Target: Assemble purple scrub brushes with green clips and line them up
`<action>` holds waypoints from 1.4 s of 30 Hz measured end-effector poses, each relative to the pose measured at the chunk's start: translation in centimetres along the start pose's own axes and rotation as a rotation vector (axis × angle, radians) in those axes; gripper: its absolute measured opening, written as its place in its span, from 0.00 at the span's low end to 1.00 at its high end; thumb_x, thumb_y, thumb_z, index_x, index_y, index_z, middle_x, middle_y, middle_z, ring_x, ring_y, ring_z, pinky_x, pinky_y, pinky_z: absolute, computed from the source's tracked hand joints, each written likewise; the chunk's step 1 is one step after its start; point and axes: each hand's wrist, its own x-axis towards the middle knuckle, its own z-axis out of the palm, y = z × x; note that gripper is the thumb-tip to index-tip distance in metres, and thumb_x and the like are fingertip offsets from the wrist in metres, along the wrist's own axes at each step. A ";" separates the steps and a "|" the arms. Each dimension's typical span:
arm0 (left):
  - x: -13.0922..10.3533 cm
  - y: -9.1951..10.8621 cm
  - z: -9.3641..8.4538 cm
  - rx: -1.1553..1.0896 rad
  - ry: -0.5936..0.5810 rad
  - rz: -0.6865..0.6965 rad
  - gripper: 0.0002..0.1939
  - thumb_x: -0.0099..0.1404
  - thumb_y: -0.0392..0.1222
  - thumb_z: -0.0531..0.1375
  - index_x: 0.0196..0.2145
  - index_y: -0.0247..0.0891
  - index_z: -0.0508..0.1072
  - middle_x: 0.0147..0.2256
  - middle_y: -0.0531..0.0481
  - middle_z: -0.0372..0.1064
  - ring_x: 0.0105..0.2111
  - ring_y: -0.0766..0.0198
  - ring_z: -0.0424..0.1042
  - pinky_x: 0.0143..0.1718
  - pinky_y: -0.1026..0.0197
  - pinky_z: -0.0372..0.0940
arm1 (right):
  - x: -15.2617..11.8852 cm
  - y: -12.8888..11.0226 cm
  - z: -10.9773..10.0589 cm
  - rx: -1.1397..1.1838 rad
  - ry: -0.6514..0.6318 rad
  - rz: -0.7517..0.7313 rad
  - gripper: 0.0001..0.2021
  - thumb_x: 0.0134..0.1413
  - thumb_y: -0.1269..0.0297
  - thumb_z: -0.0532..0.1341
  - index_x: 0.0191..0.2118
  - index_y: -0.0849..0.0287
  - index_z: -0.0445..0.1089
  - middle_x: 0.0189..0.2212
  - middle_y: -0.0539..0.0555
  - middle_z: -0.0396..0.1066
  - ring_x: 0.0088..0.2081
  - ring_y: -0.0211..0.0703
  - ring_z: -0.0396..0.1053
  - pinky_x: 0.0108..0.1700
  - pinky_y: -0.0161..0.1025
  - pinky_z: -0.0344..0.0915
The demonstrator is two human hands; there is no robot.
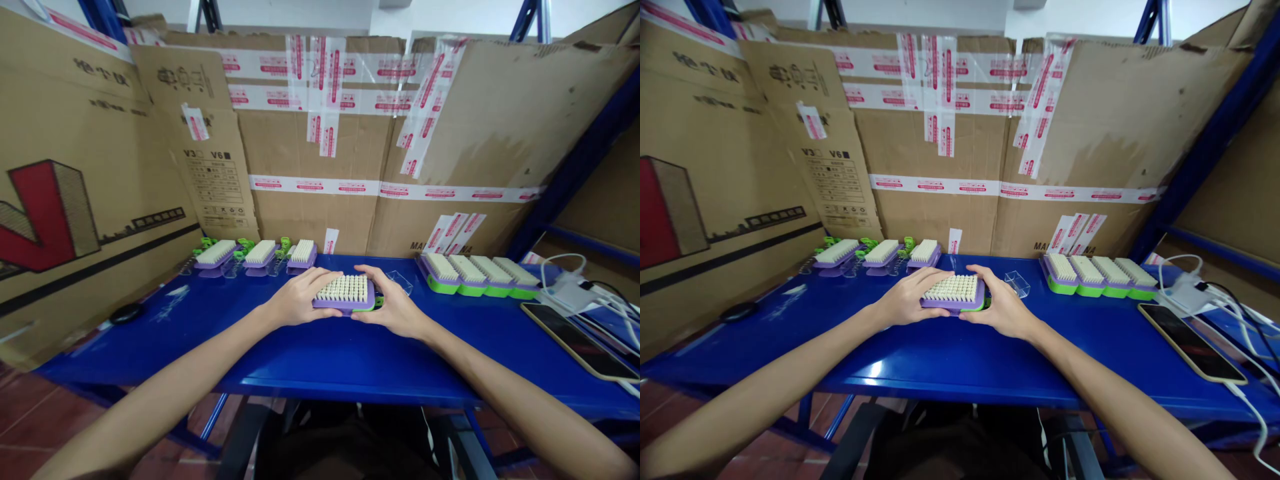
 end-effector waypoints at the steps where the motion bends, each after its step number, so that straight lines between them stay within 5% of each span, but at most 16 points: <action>1: 0.0 0.1 0.0 -0.010 0.007 0.004 0.43 0.77 0.67 0.66 0.76 0.37 0.64 0.58 0.33 0.78 0.56 0.44 0.81 0.56 0.39 0.82 | 0.0 0.1 0.0 0.026 -0.012 0.004 0.48 0.56 0.52 0.81 0.76 0.46 0.59 0.66 0.61 0.74 0.64 0.62 0.77 0.68 0.66 0.75; 17: 0.0 0.7 0.2 -0.102 -0.005 -0.069 0.40 0.76 0.66 0.67 0.73 0.38 0.69 0.56 0.35 0.79 0.54 0.46 0.82 0.57 0.41 0.81 | 0.4 0.6 -0.5 0.174 -0.093 0.058 0.48 0.54 0.51 0.81 0.75 0.46 0.62 0.66 0.59 0.75 0.64 0.61 0.77 0.67 0.64 0.76; 42: 0.1 0.9 0.5 -0.188 -0.001 -0.145 0.39 0.76 0.68 0.67 0.70 0.37 0.71 0.58 0.35 0.80 0.54 0.48 0.82 0.61 0.42 0.80 | 0.6 0.4 -0.4 0.298 -0.050 0.168 0.41 0.47 0.43 0.84 0.63 0.49 0.72 0.60 0.62 0.80 0.59 0.65 0.81 0.64 0.65 0.79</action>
